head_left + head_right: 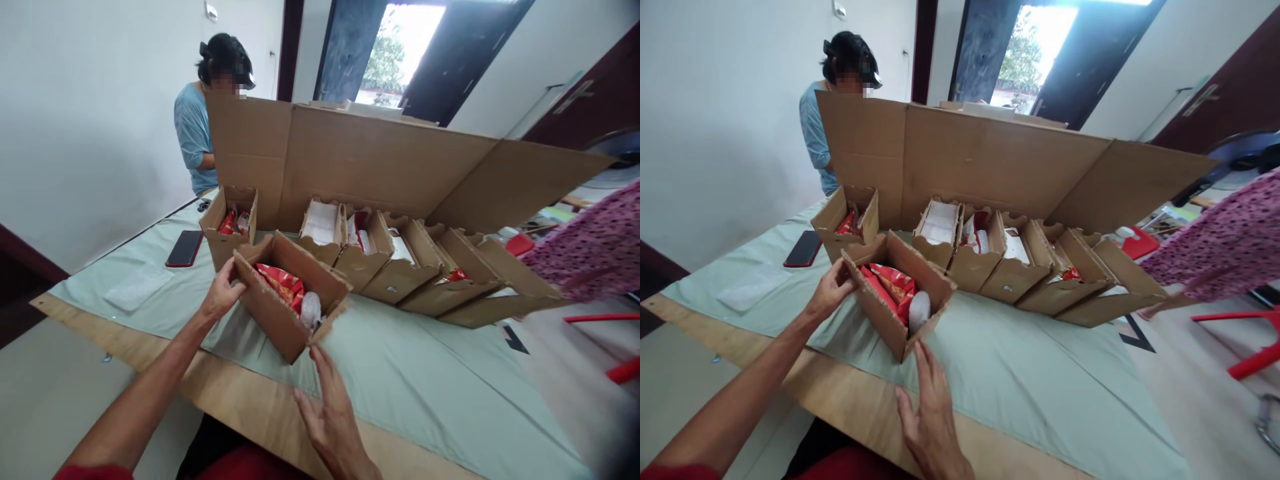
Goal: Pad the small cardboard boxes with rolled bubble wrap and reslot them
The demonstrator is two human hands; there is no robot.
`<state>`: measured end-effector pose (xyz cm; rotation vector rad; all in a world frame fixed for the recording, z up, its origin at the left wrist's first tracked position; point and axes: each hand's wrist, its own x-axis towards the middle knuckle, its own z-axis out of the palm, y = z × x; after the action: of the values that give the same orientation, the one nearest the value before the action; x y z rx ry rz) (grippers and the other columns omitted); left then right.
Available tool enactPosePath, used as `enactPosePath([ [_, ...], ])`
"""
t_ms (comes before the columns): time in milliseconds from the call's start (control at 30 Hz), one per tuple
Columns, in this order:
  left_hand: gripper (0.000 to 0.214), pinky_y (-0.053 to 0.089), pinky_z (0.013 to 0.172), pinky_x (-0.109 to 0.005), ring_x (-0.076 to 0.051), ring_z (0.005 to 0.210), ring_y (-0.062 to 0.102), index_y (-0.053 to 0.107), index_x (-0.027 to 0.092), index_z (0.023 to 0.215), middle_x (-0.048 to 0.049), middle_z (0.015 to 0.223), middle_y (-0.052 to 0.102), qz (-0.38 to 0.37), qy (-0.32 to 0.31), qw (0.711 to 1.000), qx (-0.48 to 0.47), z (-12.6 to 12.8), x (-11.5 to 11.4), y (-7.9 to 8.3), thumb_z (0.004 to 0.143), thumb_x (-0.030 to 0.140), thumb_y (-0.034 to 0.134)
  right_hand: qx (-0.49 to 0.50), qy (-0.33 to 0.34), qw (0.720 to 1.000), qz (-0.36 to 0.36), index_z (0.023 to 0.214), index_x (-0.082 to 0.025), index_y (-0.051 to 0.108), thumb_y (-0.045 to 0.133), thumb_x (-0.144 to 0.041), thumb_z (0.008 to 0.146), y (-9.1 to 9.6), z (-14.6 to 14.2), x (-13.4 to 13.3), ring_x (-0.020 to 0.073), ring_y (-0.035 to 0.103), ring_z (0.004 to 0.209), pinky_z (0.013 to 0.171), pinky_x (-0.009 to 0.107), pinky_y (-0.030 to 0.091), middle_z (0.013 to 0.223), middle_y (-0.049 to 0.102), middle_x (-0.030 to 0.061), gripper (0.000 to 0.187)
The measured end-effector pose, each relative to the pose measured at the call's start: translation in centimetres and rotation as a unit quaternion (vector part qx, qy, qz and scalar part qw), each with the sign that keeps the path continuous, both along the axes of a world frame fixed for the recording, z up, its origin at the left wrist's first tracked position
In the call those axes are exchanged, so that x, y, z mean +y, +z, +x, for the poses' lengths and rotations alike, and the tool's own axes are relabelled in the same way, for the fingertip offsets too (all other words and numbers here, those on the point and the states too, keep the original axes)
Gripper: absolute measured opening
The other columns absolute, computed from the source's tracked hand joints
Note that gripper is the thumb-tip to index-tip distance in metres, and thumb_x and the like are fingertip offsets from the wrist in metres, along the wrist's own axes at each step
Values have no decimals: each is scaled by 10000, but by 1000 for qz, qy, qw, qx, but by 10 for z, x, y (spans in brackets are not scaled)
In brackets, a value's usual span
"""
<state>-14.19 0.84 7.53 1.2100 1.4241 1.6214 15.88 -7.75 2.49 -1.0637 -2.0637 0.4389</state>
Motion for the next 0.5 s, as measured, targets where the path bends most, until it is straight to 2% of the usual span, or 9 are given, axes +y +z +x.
enactPosePath([
  [67, 693, 399, 1160, -537, -343, 1302, 581, 567, 168, 1329, -138, 1355, 642, 0, 51, 998, 27, 0, 2, -7, 660, 300, 694, 4, -4, 1000, -28, 1530, -265, 418, 558, -328, 969, -8, 8, 9, 318, 600, 1302, 1028, 489, 545, 1471, 575, 134, 582],
  [133, 725, 384, 1161, -564, -353, 1377, 516, 498, 196, 1422, -156, 1463, 563, -18, 100, 994, 37, 10, -8, -22, 743, 355, 694, 38, -37, 995, -87, 1515, -274, 430, 553, -351, 974, -11, 23, 27, 308, 620, 1270, 994, 485, 558, 1459, 581, 135, 560],
  [200, 761, 397, 1147, -574, -363, 1425, 460, 418, 214, 1494, -171, 1550, 468, -36, 120, 992, 16, 26, -22, -37, 814, 429, 681, 84, -48, 984, -153, 1515, -278, 415, 598, -419, 948, -7, 33, 52, 317, 597, 1295, 942, 471, 577, 1489, 545, 144, 612],
  [267, 776, 366, 1180, -558, -351, 1465, 409, 370, 219, 1529, -166, 1598, 404, -36, 114, 993, -7, 43, -33, -47, 861, 490, 658, 127, -4, 969, -214, 1495, -282, 432, 681, -508, 876, -1, 33, 77, 333, 571, 1316, 900, 457, 589, 1505, 518, 148, 705],
  [333, 759, 275, 1246, -519, -317, 1510, 345, 349, 224, 1548, -142, 1631, 360, -21, 101, 995, -14, 60, -38, -49, 906, 529, 615, 159, 62, 948, -267, 1417, -283, 508, 745, -575, 805, 5, 22, 96, 316, 639, 1194, 854, 434, 599, 1404, 588, 133, 718],
  [433, 710, 167, 1294, -462, -273, 1559, 251, 323, 234, 1575, -106, 1674, 299, -1, 75, 997, -23, 81, -36, -45, 975, 577, 487, 185, 114, 929, -301, 1328, -289, 566, 766, -599, 787, 8, 0, 103, 241, 694, 941, 807, 390, 601, 1227, 661, 84, 655],
  [500, 696, 163, 1298, -439, -257, 1573, 217, 301, 245, 1592, -82, 1692, 271, 11, 50, 998, -35, 91, -35, -42, 1001, 592, 416, 200, 112, 929, -291, 1350, -305, 545, 758, -580, 810, 5, -10, 98, 224, 685, 929, 816, 374, 599, 1254, 641, 76, 642],
])
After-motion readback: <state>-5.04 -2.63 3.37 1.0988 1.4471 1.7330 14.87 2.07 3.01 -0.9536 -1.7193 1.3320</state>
